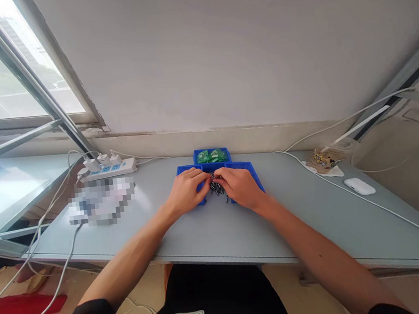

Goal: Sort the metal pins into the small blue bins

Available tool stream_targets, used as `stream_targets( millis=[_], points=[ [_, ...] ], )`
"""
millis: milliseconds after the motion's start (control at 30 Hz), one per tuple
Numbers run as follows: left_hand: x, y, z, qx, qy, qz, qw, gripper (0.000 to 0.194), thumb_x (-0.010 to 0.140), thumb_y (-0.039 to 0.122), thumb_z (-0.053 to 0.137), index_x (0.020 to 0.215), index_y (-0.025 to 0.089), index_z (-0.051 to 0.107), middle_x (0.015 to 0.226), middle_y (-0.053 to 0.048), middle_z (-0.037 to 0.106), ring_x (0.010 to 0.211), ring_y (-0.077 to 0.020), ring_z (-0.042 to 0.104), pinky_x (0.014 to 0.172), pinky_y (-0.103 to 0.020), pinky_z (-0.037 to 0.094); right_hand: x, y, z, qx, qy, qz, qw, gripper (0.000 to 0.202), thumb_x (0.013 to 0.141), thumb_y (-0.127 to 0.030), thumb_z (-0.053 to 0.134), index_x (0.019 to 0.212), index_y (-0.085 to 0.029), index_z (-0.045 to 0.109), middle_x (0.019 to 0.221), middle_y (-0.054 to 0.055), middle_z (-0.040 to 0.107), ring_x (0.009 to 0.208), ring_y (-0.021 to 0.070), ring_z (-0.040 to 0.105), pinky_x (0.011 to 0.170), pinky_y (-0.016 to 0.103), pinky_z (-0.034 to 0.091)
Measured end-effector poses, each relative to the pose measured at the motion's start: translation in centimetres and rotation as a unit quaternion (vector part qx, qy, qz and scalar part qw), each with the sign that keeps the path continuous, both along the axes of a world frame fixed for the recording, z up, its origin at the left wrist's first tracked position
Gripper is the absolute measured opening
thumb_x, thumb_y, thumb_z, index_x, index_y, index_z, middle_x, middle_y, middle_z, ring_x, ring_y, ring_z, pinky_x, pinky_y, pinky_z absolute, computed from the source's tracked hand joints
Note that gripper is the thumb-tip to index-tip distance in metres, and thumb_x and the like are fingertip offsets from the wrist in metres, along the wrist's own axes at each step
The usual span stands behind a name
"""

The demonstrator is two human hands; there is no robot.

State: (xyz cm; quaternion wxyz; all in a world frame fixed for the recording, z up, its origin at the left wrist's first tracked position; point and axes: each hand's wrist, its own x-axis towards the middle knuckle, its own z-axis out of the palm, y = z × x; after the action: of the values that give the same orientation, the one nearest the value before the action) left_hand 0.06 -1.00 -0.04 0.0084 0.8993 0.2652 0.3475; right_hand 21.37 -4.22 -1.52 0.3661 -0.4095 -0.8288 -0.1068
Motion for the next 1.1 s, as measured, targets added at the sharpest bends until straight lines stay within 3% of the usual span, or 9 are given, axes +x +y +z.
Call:
stream_targets(
  millis=[300, 500, 633, 867, 967, 1100],
  points=[
    [-0.1, 0.1, 0.0, -0.008, 0.031, -0.026, 0.999, 0.024, 0.103, 0.025, 0.049, 0.101, 0.020, 0.072, 0.089, -0.005, 0.072, 0.083, -0.0182, 0.064, 0.077, -0.031, 0.048, 0.0, 0.1, -0.1, -0.015, -0.014, -0.016, 1.000, 0.037, 0.112, -0.037, 0.039, 0.092, -0.020, 0.066, 0.086, 0.005, 0.076, 0.077, 0.0172, 0.068, 0.069, 0.030, 0.043],
    [0.0, 0.1, 0.0, -0.005, 0.016, 0.003, 1.000, 0.025, 0.104, 0.027, 0.048, 0.101, 0.021, 0.072, 0.090, -0.004, 0.072, 0.085, -0.0183, 0.065, 0.078, -0.032, 0.049, -0.1, -0.3, 0.1, -0.038, 0.006, -0.009, 0.999, 0.022, 0.110, -0.036, 0.047, 0.113, -0.020, 0.062, 0.095, 0.004, 0.076, 0.080, 0.0175, 0.069, 0.070, 0.029, 0.043],
    [-0.1, 0.1, 0.1, -0.011, 0.027, -0.008, 1.000, 0.027, 0.106, 0.028, 0.046, 0.104, 0.021, 0.072, 0.091, -0.005, 0.073, 0.086, -0.0186, 0.066, 0.077, -0.032, 0.049, -0.1, -0.2, 0.3, -0.032, -0.027, -0.014, 0.999, 0.028, 0.111, -0.031, 0.039, 0.101, -0.021, 0.064, 0.091, 0.005, 0.075, 0.079, 0.0175, 0.066, 0.069, 0.030, 0.041],
    [-0.1, 0.2, 0.2, -0.010, 0.052, -0.029, 0.998, 0.031, 0.109, 0.030, 0.043, 0.112, 0.020, 0.072, 0.097, -0.006, 0.074, 0.090, -0.0191, 0.067, 0.081, -0.032, 0.050, 0.1, 0.0, -0.1, -0.040, -0.049, -0.033, 0.997, 0.043, 0.113, -0.038, 0.034, 0.089, -0.019, 0.065, 0.084, 0.005, 0.072, 0.075, 0.0172, 0.062, 0.068, 0.031, 0.036],
    [-0.1, 0.4, 0.0, -0.002, 0.047, -0.012, 0.999, 0.028, 0.108, 0.031, 0.046, 0.110, 0.021, 0.072, 0.097, -0.005, 0.075, 0.091, -0.0191, 0.068, 0.081, -0.031, 0.050, -0.1, 0.0, 0.0, -0.050, -0.048, -0.052, 0.996, 0.045, 0.112, -0.041, 0.036, 0.086, -0.019, 0.065, 0.080, 0.004, 0.071, 0.072, 0.0176, 0.059, 0.069, 0.032, 0.035],
    [-0.6, 1.4, -0.2, 0.013, 0.007, 0.066, 0.998, 0.023, 0.106, 0.032, 0.052, 0.104, 0.023, 0.072, 0.096, -0.003, 0.076, 0.090, -0.0190, 0.069, 0.084, -0.033, 0.050, -0.3, -0.1, 0.2, -0.070, -0.083, -0.044, 0.993, 0.031, 0.108, -0.036, 0.050, 0.094, -0.018, 0.070, 0.088, 0.005, 0.074, 0.085, 0.0202, 0.060, 0.082, 0.034, 0.037]
  ],
)
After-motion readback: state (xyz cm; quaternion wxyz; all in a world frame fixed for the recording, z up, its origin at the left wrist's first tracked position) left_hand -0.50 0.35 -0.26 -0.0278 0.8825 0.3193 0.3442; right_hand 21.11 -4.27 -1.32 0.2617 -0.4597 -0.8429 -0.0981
